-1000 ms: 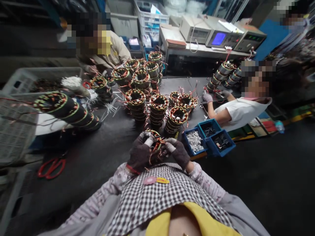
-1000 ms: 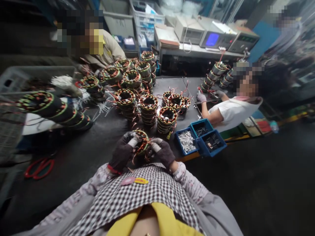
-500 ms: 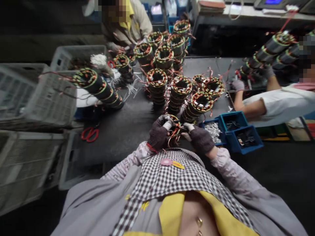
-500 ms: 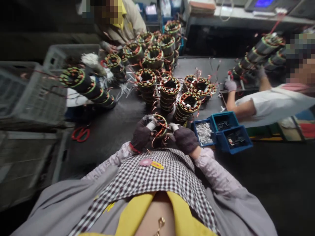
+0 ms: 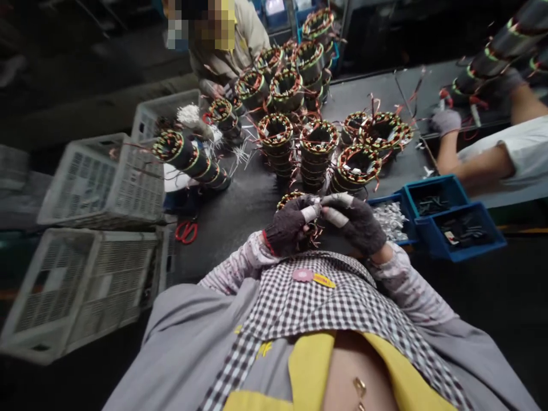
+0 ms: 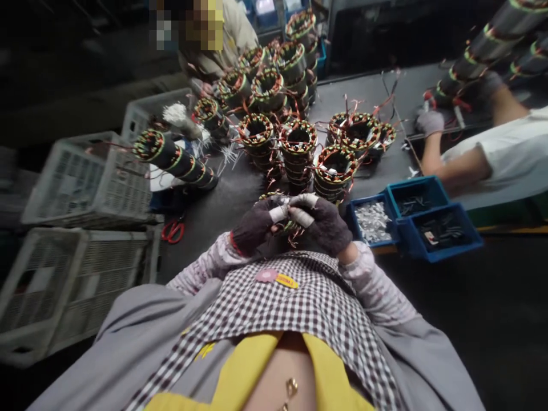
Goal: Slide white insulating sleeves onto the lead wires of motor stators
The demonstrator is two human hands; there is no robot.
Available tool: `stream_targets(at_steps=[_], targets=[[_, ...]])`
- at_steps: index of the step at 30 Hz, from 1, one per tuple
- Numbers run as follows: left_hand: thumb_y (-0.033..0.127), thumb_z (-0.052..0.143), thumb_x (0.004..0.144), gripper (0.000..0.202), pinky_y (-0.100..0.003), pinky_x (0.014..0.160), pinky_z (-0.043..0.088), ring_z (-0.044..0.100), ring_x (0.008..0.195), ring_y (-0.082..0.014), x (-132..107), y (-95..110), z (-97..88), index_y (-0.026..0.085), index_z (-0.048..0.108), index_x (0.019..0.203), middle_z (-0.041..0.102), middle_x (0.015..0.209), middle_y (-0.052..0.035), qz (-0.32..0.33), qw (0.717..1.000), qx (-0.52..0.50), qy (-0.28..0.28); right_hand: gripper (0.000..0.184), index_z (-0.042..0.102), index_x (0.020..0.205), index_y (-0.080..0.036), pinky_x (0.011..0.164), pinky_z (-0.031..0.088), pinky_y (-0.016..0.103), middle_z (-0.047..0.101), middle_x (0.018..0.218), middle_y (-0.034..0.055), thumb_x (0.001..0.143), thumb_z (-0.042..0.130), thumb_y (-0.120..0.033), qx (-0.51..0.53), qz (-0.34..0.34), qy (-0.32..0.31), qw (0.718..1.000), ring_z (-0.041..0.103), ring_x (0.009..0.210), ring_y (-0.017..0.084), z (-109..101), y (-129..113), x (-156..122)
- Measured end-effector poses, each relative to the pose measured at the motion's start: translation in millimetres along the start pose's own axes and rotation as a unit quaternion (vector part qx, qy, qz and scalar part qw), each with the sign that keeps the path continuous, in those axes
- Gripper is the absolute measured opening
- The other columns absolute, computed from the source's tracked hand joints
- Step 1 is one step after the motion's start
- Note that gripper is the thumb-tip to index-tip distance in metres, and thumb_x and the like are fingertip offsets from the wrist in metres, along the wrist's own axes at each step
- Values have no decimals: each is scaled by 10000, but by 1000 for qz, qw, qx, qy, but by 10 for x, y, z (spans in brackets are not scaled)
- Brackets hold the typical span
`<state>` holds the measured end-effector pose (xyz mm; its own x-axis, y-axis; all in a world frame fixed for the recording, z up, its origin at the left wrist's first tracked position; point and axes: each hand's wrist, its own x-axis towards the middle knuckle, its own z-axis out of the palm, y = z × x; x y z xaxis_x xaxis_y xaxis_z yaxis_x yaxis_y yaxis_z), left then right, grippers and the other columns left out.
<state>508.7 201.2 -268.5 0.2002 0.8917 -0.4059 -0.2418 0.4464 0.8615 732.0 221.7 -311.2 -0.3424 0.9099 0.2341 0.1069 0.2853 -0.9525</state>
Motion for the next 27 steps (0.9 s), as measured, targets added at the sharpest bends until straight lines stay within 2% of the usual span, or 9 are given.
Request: stream_targets(at_steps=[2,5,7,9,13,16,19,22,27], targets=[[429,1066,800,458,-172,435,313,482,539,-49,-13,31,-37,157,768,1016,766,878,-30,-16,999,-33,21,259,857,1148,-235,1014,690,413,887,1151,72,1083,774,-471,11,18,35,999,828,1069,261,-2,89,15],[352,1031,806,444,-162,477,408,600,632,-81,-49,40,-187,171,776,1122,841,1049,-82,-26,992,-91,80,276,872,1136,-266,1048,688,466,888,1149,61,1052,784,-514,-25,65,83,994,821,1089,284,-38,401,-63],[321,1030,785,453,-158,497,444,632,655,-91,-78,18,-279,167,784,1132,835,1022,-80,-44,990,-96,90,264,887,1151,-279,1089,681,511,895,1182,67,1042,755,-481,-59,83,70,992,822,1128,308,-39,620,-147],[315,1040,779,450,-145,475,403,586,607,-64,-97,-24,-318,159,795,1124,806,954,-50,-37,992,-72,98,276,896,1207,-285,1122,674,538,895,1247,83,1046,713,-415,-86,88,50,991,823,1178,327,-9,763,-208],[421,999,877,412,-165,444,329,499,548,-46,-101,-127,-269,171,803,1139,792,927,-34,13,990,3,142,302,893,1250,-267,1114,680,541,889,1280,115,1051,683,-357,-122,97,40,987,827,1196,349,72,827,-202],[514,957,930,463,-184,474,385,543,589,-72,-105,-168,-234,191,805,1225,810,963,-49,28,988,19,154,273,888,1217,-262,1109,682,522,891,1249,109,1051,695,-362,-112,108,14,988,827,1183,341,74,841,-123],[543,975,880,545,-192,480,410,574,612,-85,-118,-165,-231,189,805,1258,822,1000,-62,14,988,-12,152,271,889,1203,-247,1133,665,518,886,1237,111,1048,700,-365,-79,108,-27,991,819,1191,333,12,897,-25],[501,1006,849,542,-177,469,373,525,563,-60,-120,-175,-215,180,808,1238,808,947,-42,0,986,3,164,302,890,1188,-227,1091,669,511,884,1172,107,1055,702,-423,-39,116,-83,989,816,1125,328,-63,966,87],[519,973,891,446,-184,486,388,550,550,-71,-75,-273,-169,195,759,1111,796,890,-26,55,977,58,199,369,897,1157,-207,1047,672,469,889,1122,97,1065,676,-488,-10,86,-184,979,821,1079,313,-61,1056,279]])
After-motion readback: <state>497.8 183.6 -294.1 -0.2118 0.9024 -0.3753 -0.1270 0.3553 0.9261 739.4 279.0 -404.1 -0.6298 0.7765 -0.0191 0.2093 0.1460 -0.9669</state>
